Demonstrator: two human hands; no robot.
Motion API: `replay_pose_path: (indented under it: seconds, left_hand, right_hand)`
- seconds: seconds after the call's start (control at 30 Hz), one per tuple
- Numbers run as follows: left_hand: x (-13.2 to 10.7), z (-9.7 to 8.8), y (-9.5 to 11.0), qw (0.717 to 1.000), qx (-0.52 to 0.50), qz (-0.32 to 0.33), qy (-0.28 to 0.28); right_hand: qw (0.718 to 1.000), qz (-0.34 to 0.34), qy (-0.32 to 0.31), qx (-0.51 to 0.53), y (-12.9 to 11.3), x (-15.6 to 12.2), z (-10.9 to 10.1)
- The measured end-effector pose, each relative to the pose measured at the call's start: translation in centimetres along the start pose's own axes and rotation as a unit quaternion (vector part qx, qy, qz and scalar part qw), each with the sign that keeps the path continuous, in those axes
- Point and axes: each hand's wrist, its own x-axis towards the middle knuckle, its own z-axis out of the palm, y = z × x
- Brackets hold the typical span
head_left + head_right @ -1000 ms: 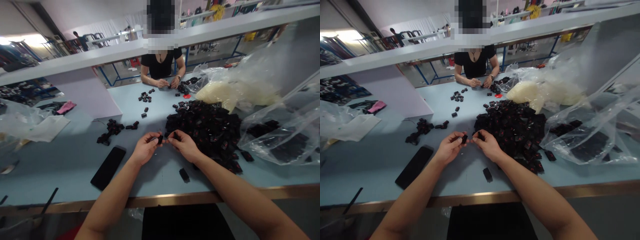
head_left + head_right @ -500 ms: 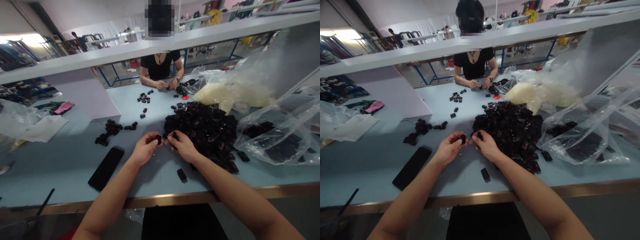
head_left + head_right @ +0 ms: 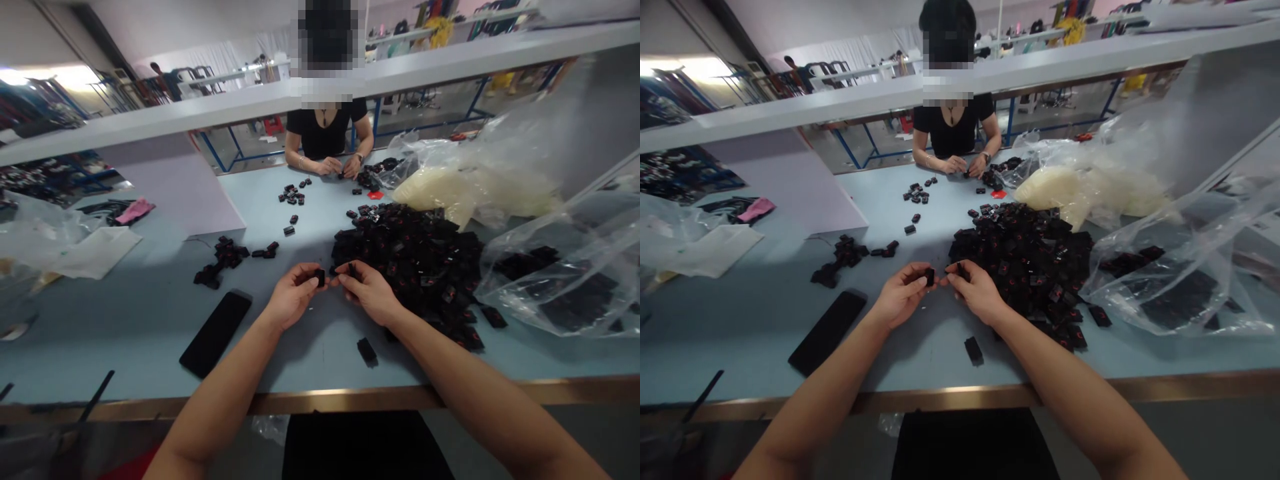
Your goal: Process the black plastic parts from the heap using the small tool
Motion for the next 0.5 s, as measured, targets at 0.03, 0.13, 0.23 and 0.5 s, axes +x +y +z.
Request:
replay_pose_path:
  seconds: [0.03,0.13,0.23,0.5]
  left_hand:
    - [0.0,0.0,0.0,1.000,-0.002,0.001,0.000]
    - [0.1,-0.2,-0.1,1.000,-0.006,0.001,-0.002]
    - [0.1,-0.3,-0.1,1.000,-0.007,-0.002,-0.007]
    - [-0.2,0.2,0.1,1.000,-0.008,-0.007,-0.015]
  right_hand:
    - [1.000,-0.001,-0.003,-0.002,0.0,0.0,0.0]
    - [1.000,-0.006,-0.007,-0.011,0.2,0.1,-0.1]
    - [1.000,-0.015,-0.009,-0.019,0.6,0.3,-0.3]
    - [1.000,-0.001,-0.009,0.012,1.2,0.6,-0.5]
